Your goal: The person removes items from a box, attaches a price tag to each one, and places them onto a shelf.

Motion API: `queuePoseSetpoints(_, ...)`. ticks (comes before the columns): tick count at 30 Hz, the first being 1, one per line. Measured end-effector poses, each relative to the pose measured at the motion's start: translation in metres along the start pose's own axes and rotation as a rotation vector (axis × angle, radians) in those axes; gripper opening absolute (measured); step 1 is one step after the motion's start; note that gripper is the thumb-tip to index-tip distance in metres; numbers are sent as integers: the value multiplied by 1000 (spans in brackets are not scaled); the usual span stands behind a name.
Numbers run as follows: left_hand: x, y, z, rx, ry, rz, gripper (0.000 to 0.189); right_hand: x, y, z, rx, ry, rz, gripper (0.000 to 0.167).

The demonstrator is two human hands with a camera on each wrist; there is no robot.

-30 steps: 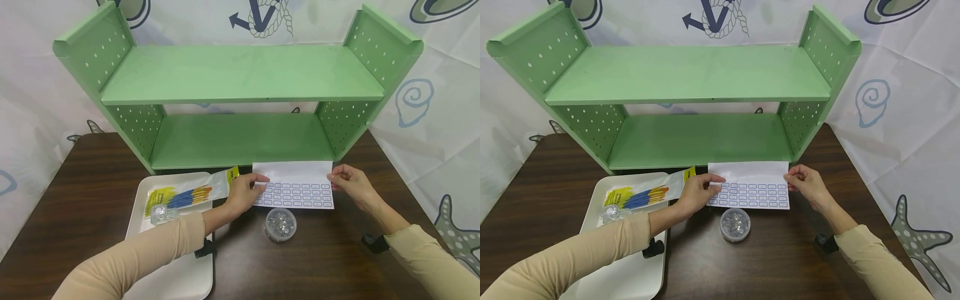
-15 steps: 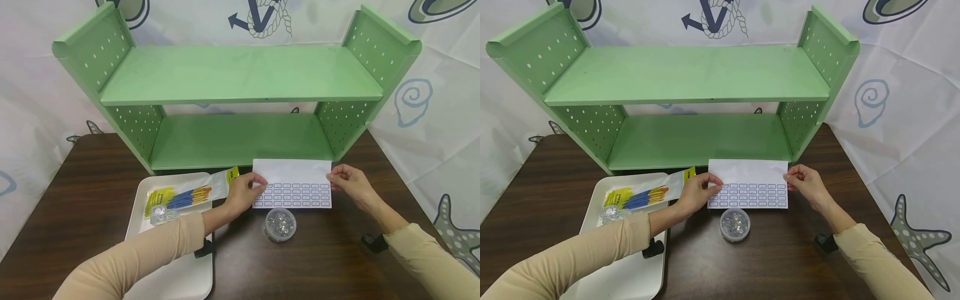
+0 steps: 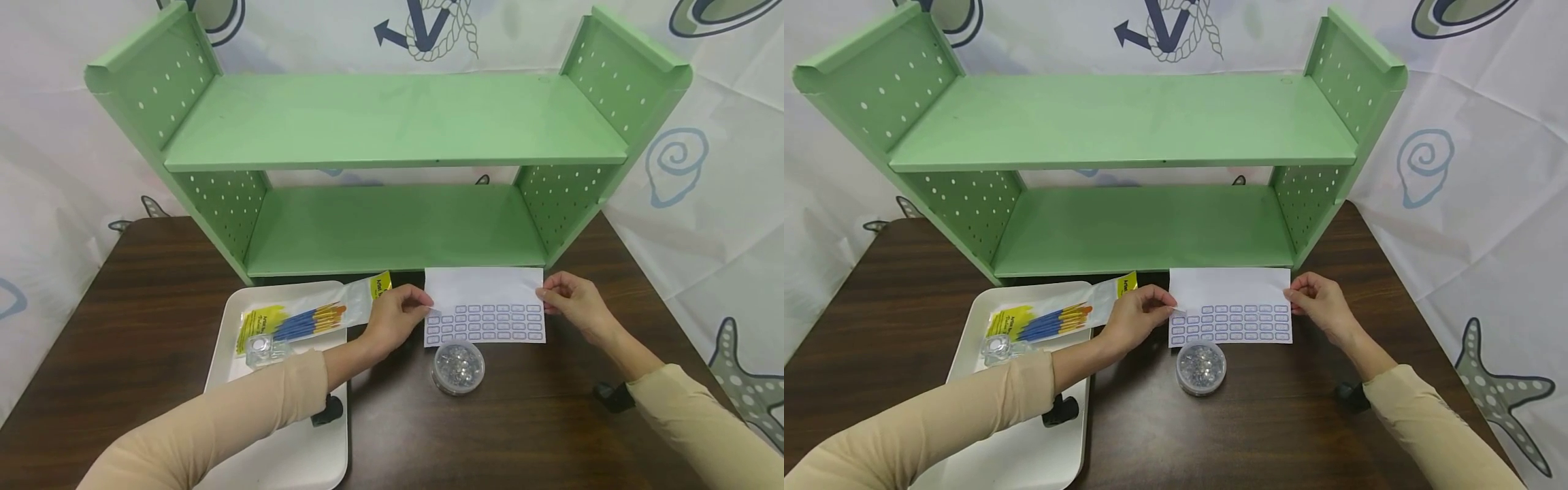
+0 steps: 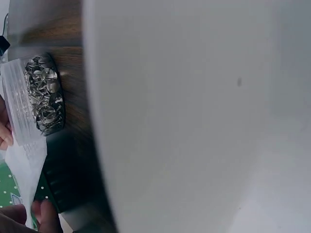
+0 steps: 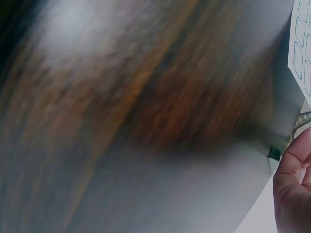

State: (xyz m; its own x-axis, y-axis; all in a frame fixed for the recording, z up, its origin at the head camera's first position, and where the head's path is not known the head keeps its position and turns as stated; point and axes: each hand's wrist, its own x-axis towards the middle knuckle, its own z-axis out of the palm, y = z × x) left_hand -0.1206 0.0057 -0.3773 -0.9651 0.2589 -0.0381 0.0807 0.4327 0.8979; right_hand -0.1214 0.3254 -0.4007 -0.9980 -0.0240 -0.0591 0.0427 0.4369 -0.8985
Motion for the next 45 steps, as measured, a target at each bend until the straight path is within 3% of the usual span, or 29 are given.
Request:
queuePoseSetpoints(10, -9, 10, -10, 6, 41, 32, 6, 3, -1, 1, -93, -15, 33, 23)
queuePoseSetpoints(23, -9, 7, -14, -211, -24, -96, 7, 9, 0, 7, -150, -21, 99, 23)
queuePoseSetpoints(33, -11, 7, -11, -285, -83, -154, 11, 5, -2, 7, -187, 26, 95, 24)
queuePoseSetpoints(37, -13, 7, -10, -294, -110, -153, 14, -1, -8, 8, -207, 95, 42, 21)
queuePoseSetpoints(40, -14, 9, -9, -292, -128, -148, 15, -7, -18, 15, -217, 128, -56, 15)
queuePoseSetpoints(45, -14, 10, -4, -291, -158, -122, 15, -20, -46, 41, -193, 71, -233, 6)
